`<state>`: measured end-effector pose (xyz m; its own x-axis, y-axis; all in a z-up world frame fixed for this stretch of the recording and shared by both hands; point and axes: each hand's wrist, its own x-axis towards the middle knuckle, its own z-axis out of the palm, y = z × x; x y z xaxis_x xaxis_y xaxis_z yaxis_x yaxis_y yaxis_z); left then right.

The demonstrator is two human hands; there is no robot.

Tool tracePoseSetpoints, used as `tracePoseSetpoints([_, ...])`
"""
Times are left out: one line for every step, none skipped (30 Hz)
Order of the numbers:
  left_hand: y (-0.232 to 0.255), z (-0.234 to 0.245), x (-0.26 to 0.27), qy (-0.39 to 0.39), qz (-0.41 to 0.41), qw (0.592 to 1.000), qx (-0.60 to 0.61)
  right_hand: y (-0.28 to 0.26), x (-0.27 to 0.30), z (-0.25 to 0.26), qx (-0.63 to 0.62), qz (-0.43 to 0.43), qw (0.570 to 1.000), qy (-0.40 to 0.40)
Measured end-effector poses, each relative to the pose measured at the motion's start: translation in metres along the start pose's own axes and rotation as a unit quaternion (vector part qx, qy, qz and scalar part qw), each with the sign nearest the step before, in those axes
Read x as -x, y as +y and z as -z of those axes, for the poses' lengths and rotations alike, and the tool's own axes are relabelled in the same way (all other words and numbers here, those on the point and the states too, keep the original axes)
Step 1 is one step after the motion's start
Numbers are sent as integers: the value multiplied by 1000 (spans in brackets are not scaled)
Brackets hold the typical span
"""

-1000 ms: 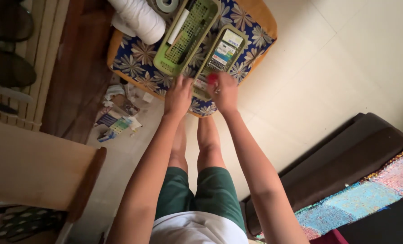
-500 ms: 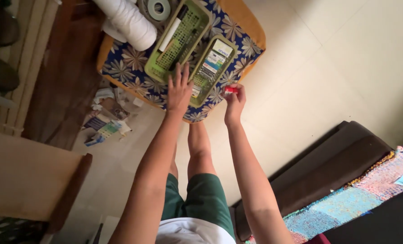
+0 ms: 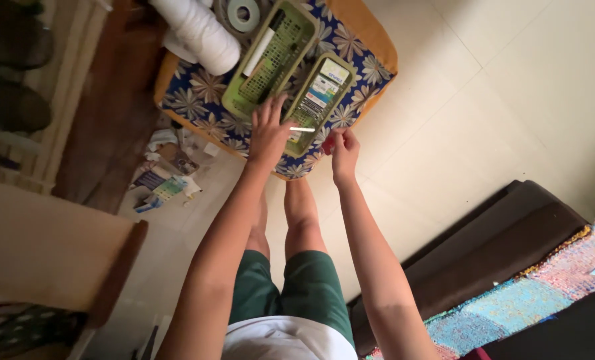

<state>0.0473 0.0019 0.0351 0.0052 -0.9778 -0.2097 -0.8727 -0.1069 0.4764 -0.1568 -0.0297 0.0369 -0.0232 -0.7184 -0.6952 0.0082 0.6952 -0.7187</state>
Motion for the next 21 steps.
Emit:
tracePoseSetpoints([4,15,1,2,1,1000,-2,-2,5,-2,-1,2,1000,-3])
tracePoseSetpoints([7,30,0,32,30,996,79,-5,8,-5,11,1,1000,0])
tracePoseSetpoints([10,47,0,62,59,984,159,-9,12,-8,23,0,1000,2])
tracePoseSetpoints([12,66,-1,67,60,984,156,-5,13,-9,23,3,1000,-3])
tracePoseSetpoints([13,86,-2,131,90,969,188,-2,16,-11,33,-11,999,-1])
tracePoseSetpoints([13,107,-4,197,117,949,217,-1,15,-14,43,-22,999,-2])
tracePoseSetpoints([13,133,-10,206,117,948,214,0,17,-16,43,-16,999,-9])
tracePoseSetpoints([13,160,-14,264,112,929,235,0,19,-19,51,-23,998,-20])
tracePoseSetpoints([12,188,-17,322,105,906,255,1,22,-22,59,-30,997,-31])
tracePoseSetpoints([9,208,-21,332,105,903,250,-1,24,-26,59,-24,997,-40])
tracePoseSetpoints([6,228,-25,353,182,879,264,-3,26,-30,77,-37,995,-44])
tracePoseSetpoints([3,248,-28,374,258,847,276,-6,28,-35,95,-50,993,-50])
tracePoseSetpoints([-2,262,-34,385,258,843,272,-5,31,-36,97,-43,993,-61])
tracePoseSetpoints([-9,276,-40,395,273,830,285,-5,31,-39,121,-29,989,-75])
tracePoseSetpoints([-16,290,-47,405,286,816,297,-4,30,-41,145,-14,985,-90])
tracePoseSetpoints([-20,298,-53,416,286,812,294,-10,35,-49,146,-7,984,-99])
tracePoseSetpoints([-24,305,-61,433,282,806,291,-16,38,-57,153,-19,982,-107])
tracePoseSetpoints([-27,309,-67,445,279,800,289,-20,44,-60,161,-34,980,-112])
tracePoseSetpoints([-33,314,-75,451,280,797,287,-24,41,-68,163,-30,979,-118])
tracePoseSetpoints([-36,315,-79,443,300,782,320,-25,44,-69,163,-37,978,-123])
tracePoseSetpoints([-38,314,-85,433,320,765,353,-26,45,-70,163,-45,977,-127])
